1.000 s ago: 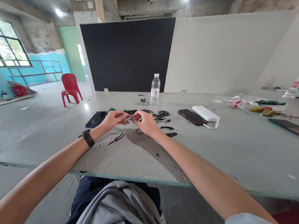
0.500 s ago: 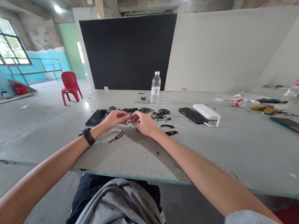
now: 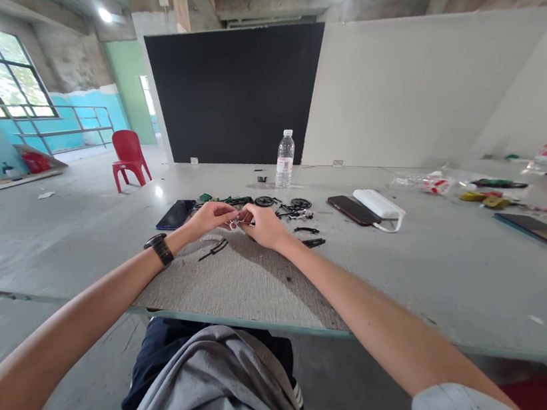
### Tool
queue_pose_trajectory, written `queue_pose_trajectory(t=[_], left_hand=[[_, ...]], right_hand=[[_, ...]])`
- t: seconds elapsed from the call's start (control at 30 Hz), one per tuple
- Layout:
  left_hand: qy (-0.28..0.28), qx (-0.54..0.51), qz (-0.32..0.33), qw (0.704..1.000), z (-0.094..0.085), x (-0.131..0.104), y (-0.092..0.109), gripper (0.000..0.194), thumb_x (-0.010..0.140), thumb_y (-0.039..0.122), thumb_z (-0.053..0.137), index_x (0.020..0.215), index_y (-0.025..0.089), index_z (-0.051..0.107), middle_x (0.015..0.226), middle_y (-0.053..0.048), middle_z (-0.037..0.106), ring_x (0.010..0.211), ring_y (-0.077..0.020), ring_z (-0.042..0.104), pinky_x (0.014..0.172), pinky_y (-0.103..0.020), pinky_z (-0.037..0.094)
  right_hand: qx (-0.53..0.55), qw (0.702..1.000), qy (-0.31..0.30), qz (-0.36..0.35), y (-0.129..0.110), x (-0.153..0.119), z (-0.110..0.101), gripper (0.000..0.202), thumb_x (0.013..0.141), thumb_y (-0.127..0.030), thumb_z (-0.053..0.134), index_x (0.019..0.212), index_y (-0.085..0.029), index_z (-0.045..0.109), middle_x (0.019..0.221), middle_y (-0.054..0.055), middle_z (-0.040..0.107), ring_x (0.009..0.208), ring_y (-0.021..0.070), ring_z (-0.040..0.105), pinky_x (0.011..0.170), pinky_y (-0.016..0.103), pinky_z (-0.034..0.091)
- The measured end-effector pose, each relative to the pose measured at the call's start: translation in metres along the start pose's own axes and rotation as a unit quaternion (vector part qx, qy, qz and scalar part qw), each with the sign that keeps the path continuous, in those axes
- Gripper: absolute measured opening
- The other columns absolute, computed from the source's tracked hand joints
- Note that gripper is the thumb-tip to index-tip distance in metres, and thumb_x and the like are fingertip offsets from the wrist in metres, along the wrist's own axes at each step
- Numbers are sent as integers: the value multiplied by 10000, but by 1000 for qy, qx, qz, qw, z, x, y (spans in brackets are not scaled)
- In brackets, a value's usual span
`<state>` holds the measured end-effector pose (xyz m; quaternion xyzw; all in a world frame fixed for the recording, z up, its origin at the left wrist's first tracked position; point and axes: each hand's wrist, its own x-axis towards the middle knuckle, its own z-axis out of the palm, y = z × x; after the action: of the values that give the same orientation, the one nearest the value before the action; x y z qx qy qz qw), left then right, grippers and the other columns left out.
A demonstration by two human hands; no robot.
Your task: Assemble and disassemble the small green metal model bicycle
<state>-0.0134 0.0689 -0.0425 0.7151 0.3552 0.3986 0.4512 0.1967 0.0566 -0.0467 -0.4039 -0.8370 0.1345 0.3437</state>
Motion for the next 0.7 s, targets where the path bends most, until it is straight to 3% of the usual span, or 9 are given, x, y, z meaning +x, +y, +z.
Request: queue_pose_trajectory(t=[0.3, 0.43, 0.7], left_hand=[[-24, 45, 28, 998, -3, 3, -10, 239, 902, 349, 771, 857, 129, 690, 798, -50, 710, 672, -127, 647, 677, -276, 538], [-36, 65, 39, 996, -4, 3, -11, 289, 900, 405, 767, 842, 146, 653, 801, -43, 695, 670, -131, 642, 664, -276, 523], [-34, 117, 55, 991, -4, 3, -13, 237, 946, 358, 702, 828, 158, 652, 794, -41, 688, 661, -123, 606, 646, -264, 483]], right_hand=[[-17, 998, -57, -13, -3, -1, 0, 70, 905, -232, 672, 949, -194, 634, 940, 72, 747, 822, 208, 679, 716, 310, 461], [-29, 996, -87, -12, -3, -1, 2, 136, 935, -313, 686, 982, -191, 651, 934, 81, 753, 790, 213, 677, 686, 314, 450], [-43, 995, -85, -18, -3, -2, 4, 134, 942, -305, 689, 1004, -187, 669, 950, 84, 758, 816, 217, 683, 717, 321, 458]])
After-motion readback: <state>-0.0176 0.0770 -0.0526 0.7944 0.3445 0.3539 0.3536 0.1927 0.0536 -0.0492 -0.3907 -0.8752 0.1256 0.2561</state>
